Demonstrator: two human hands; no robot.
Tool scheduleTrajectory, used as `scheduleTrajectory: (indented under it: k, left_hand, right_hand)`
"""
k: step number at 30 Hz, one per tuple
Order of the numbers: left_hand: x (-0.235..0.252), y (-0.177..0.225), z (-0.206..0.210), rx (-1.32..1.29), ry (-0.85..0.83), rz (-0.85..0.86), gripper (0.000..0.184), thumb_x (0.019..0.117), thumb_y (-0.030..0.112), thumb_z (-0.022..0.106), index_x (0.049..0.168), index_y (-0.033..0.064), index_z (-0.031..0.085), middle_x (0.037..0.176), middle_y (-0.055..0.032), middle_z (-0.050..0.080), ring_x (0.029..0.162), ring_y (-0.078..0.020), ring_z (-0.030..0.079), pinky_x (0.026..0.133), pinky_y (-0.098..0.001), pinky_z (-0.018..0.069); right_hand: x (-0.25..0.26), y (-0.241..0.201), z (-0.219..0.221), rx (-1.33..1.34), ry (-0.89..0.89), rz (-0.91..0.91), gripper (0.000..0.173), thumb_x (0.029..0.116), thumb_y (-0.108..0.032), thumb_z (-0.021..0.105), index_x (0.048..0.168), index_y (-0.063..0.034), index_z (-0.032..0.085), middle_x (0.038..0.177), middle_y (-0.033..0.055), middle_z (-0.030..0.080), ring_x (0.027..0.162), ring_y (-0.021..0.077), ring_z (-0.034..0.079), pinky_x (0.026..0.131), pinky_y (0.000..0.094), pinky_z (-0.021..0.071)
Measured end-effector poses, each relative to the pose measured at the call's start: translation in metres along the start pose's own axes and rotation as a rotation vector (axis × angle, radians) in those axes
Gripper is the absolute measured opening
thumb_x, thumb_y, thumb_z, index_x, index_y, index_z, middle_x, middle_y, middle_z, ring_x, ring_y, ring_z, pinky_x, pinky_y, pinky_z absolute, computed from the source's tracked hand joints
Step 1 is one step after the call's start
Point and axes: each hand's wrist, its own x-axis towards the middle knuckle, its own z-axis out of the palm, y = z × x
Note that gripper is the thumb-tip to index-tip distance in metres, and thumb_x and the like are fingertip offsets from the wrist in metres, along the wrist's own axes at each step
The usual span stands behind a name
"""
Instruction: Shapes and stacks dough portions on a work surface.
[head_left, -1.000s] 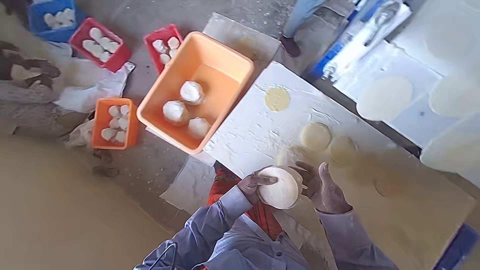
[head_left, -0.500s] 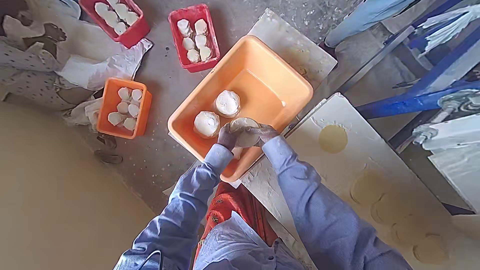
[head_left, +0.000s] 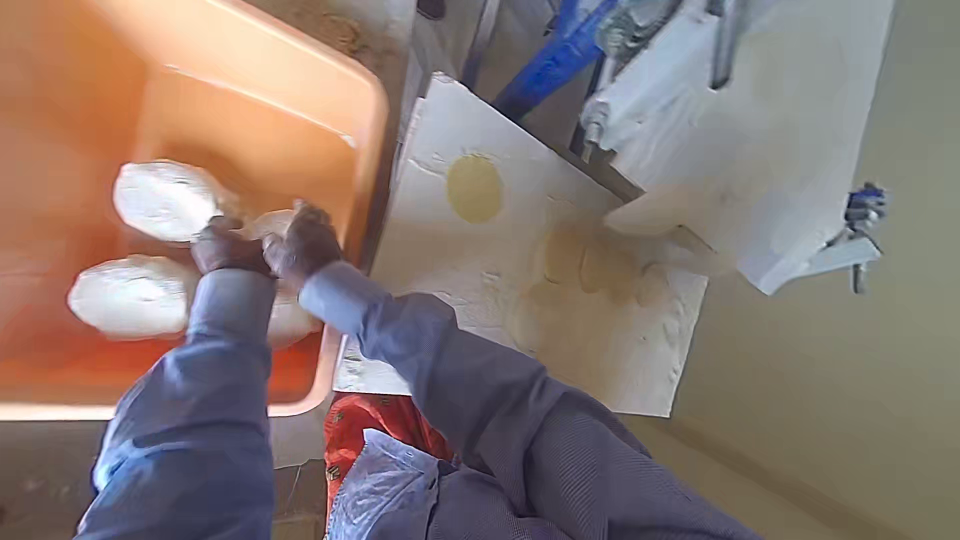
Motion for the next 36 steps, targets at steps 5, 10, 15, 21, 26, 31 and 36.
scheduleTrajectory:
  k: [5,10,15,21,26,31,36]
  left_hand:
    - [-0.100,-0.009,-0.005,-0.261,0.137,0.369,0.042,0.0998,0.022,0.062,0.131,-0.0071,0.058,0.127,-0.0300,0.063,0.115,-0.0387,0.064,0.101,-0.0541,0.0492]
    - [-0.234,0.003,0.073,-0.379,0.034,0.477,0.025,0.0992,0.005,0.059,0.118,-0.0107,0.066,0.120,-0.0261,0.068,0.105,-0.0306,0.069,0.093,-0.0451,0.0558]
    - [-0.315,0.011,0.157,-0.485,-0.068,0.405,0.025,0.0975,0.001,0.057,0.119,-0.0095,0.065,0.114,-0.0233,0.070,0.103,-0.0265,0.070,0.090,-0.0405,0.0575]
    - [-0.355,0.005,0.200,-0.447,0.001,0.322,0.031,0.0979,-0.006,0.047,0.125,-0.0079,0.062,0.111,-0.0206,0.071,0.102,-0.0254,0.070,0.091,-0.0410,0.0559]
    - [-0.368,-0.006,0.205,-0.455,0.129,0.282,0.033,0.0994,-0.004,0.044,0.128,-0.0088,0.060,0.108,-0.0194,0.072,0.098,-0.0243,0.071,0.090,-0.0410,0.0557]
    - [-0.359,-0.005,0.198,-0.412,0.268,0.344,0.032,0.0995,0.003,0.055,0.129,-0.0062,0.059,0.112,-0.0209,0.072,0.101,-0.0310,0.071,0.092,-0.0487,0.0561]
    - [-0.313,0.028,0.195,-0.567,0.225,0.666,0.037,0.1015,0.016,0.058,0.130,-0.0079,0.058,0.114,-0.0217,0.071,0.108,-0.0269,0.070,0.100,-0.0441,0.0539]
  right_hand:
    - [-0.127,0.108,-0.101,-0.051,0.294,-0.549,0.035,0.0902,-0.003,0.071,0.125,0.0014,0.070,0.125,0.0182,0.070,0.121,0.0293,0.065,0.104,0.0424,0.0533]
    - [-0.167,0.231,-0.215,-0.480,0.041,-0.178,0.039,0.0937,-0.002,0.067,0.133,-0.0011,0.066,0.133,0.0208,0.066,0.126,0.0390,0.061,0.107,0.0560,0.0468]
    - [-0.145,0.269,-0.224,-0.717,-0.176,-0.378,0.053,0.0848,-0.006,0.080,0.136,-0.0054,0.065,0.138,0.0180,0.063,0.134,0.0398,0.053,0.114,0.0521,0.0406]
    - [-0.130,0.254,-0.207,-1.159,-0.338,-0.455,0.043,0.0800,-0.013,0.084,0.121,-0.0108,0.072,0.130,0.0166,0.064,0.129,0.0408,0.054,0.105,0.0599,0.0417]
    - [-0.132,0.248,-0.208,-1.365,-0.494,-0.481,0.041,0.0840,-0.029,0.083,0.114,-0.0041,0.072,0.122,0.0201,0.066,0.123,0.0415,0.059,0.107,0.0592,0.0425]
    - [-0.152,0.276,-0.224,-1.213,-0.452,-0.686,0.043,0.0799,-0.023,0.085,0.113,-0.0010,0.071,0.115,0.0207,0.068,0.118,0.0400,0.061,0.111,0.0547,0.0392]
    - [-0.186,0.289,-0.233,-0.944,-0.419,-0.564,0.051,0.0867,-0.026,0.082,0.130,-0.0063,0.065,0.115,0.0215,0.070,0.110,0.0412,0.067,0.098,0.0588,0.0496]
